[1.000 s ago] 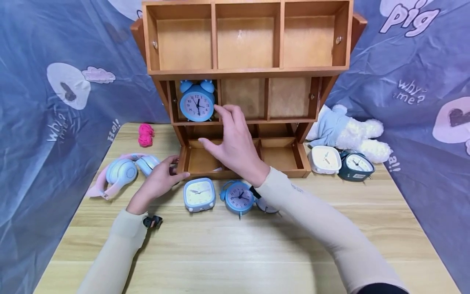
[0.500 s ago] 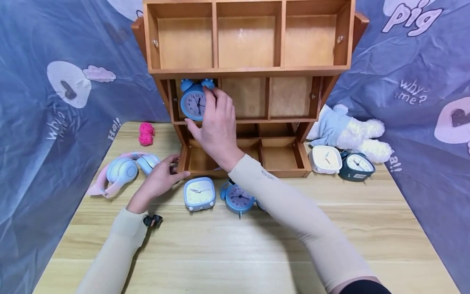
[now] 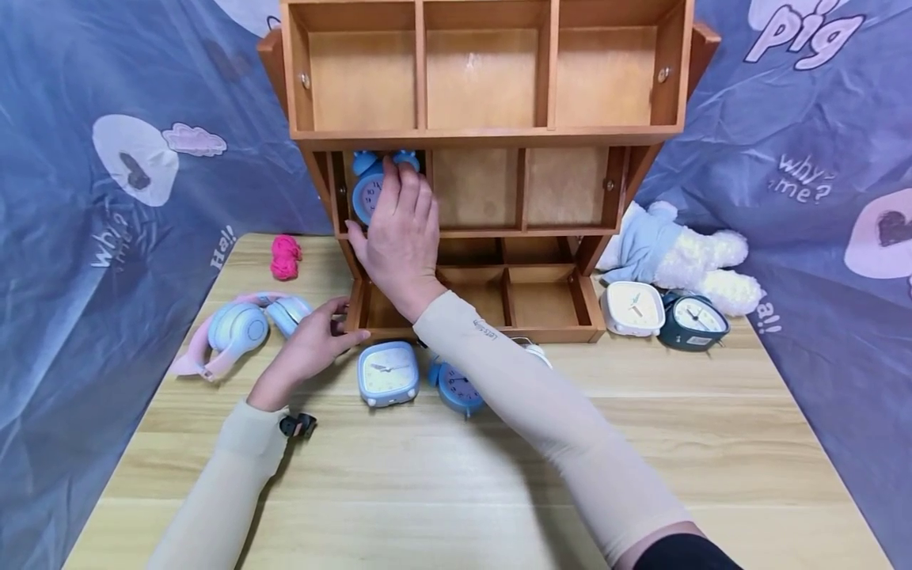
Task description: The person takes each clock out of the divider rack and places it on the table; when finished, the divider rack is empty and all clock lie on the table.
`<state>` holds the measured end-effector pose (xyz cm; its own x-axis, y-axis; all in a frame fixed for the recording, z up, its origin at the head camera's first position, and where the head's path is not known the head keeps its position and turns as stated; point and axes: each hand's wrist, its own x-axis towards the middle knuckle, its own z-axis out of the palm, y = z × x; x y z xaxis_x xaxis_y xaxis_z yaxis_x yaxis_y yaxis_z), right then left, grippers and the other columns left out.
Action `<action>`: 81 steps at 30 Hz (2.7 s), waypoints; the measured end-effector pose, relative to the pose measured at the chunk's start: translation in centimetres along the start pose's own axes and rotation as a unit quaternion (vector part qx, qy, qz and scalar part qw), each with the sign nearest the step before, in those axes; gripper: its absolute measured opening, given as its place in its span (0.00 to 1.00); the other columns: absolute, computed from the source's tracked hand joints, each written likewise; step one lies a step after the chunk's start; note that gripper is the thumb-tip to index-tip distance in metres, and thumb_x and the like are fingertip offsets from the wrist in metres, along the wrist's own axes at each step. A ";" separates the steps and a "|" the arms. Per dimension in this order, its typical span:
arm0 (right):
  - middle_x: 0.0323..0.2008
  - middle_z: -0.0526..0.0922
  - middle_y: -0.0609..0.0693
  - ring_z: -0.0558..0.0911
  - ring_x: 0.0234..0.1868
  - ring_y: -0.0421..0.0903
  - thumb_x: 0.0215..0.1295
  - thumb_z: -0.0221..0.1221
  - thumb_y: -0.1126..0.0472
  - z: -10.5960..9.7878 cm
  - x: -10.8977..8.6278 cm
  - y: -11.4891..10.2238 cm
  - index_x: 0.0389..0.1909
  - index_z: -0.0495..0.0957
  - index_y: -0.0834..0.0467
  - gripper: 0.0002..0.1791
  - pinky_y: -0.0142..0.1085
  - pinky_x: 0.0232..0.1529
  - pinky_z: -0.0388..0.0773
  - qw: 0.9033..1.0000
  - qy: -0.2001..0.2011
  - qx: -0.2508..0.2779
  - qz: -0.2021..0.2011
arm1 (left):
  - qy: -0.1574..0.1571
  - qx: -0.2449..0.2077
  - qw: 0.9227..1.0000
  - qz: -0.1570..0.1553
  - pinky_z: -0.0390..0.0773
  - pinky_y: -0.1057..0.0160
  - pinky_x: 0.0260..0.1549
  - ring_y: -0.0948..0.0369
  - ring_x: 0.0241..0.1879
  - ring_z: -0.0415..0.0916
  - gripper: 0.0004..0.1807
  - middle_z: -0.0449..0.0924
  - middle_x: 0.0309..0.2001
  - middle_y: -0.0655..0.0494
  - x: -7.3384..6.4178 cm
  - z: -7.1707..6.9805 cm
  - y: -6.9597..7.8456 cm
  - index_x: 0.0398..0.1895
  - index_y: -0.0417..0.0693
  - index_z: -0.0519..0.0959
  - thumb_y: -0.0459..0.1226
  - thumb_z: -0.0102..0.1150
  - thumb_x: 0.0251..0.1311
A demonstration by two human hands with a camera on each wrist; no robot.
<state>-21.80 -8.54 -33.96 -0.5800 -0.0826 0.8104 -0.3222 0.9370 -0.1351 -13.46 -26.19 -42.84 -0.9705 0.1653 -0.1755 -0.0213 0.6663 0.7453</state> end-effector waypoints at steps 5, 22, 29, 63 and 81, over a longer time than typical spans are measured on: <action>0.72 0.74 0.60 0.75 0.69 0.57 0.65 0.76 0.34 0.4 0.1 0.0 0.79 0.68 0.64 0.54 0.45 0.71 0.77 1.000 0.003 0.007 0.006 | 0.002 0.000 1.000 0.003 0.87 0.48 0.58 0.37 0.68 0.84 0.45 0.77 0.75 0.30 0.1 0.0 0.0 0.87 0.33 0.59 0.46 0.68 0.80; 0.69 0.75 0.62 0.76 0.67 0.57 0.66 0.77 0.40 0.4 0.5 0.4 0.76 0.70 0.63 0.48 0.45 0.71 0.79 0.999 0.009 0.047 0.005 | 0.004 -0.004 1.000 0.002 0.87 0.52 0.55 0.38 0.66 0.85 0.42 0.80 0.73 0.31 0.2 0.0 0.0 0.87 0.34 0.61 0.43 0.69 0.79; 0.69 0.76 0.62 0.75 0.68 0.58 0.66 0.76 0.40 0.0 0.4 0.7 0.74 0.72 0.63 0.46 0.45 0.73 0.77 0.997 0.013 0.082 0.000 | 0.003 -0.001 1.000 -0.004 0.87 0.50 0.56 0.38 0.67 0.84 0.43 0.78 0.74 0.31 0.1 0.0 0.1 0.87 0.34 0.60 0.44 0.69 0.80; 0.66 0.76 0.64 0.74 0.67 0.60 0.63 0.79 0.42 -5.1 -0.3 1.4 0.73 0.77 0.66 0.46 0.48 0.69 0.75 0.979 -0.003 0.199 -0.035 | -0.001 0.008 1.000 -0.007 0.86 0.41 0.63 0.36 0.70 0.82 0.45 0.76 0.77 0.32 0.1 0.0 -0.1 0.88 0.37 0.60 0.48 0.69 0.79; 0.66 0.77 0.64 0.75 0.66 0.61 0.64 0.79 0.43 -7.6 -2.4 2.9 0.74 0.78 0.65 0.45 0.50 0.67 0.77 0.976 -0.027 0.210 -0.050 | 0.001 0.010 1.000 0.000 0.85 0.40 0.63 0.37 0.69 0.82 0.46 0.77 0.76 0.32 0.1 0.3 -0.2 0.88 0.35 0.58 0.47 0.68 0.80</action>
<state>-15.70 -3.04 -31.97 -0.5652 -0.1952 0.8015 -0.6506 0.7029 -0.2876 -13.47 -26.08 -43.23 -0.9708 0.1640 -0.1749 -0.0168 0.6813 0.7318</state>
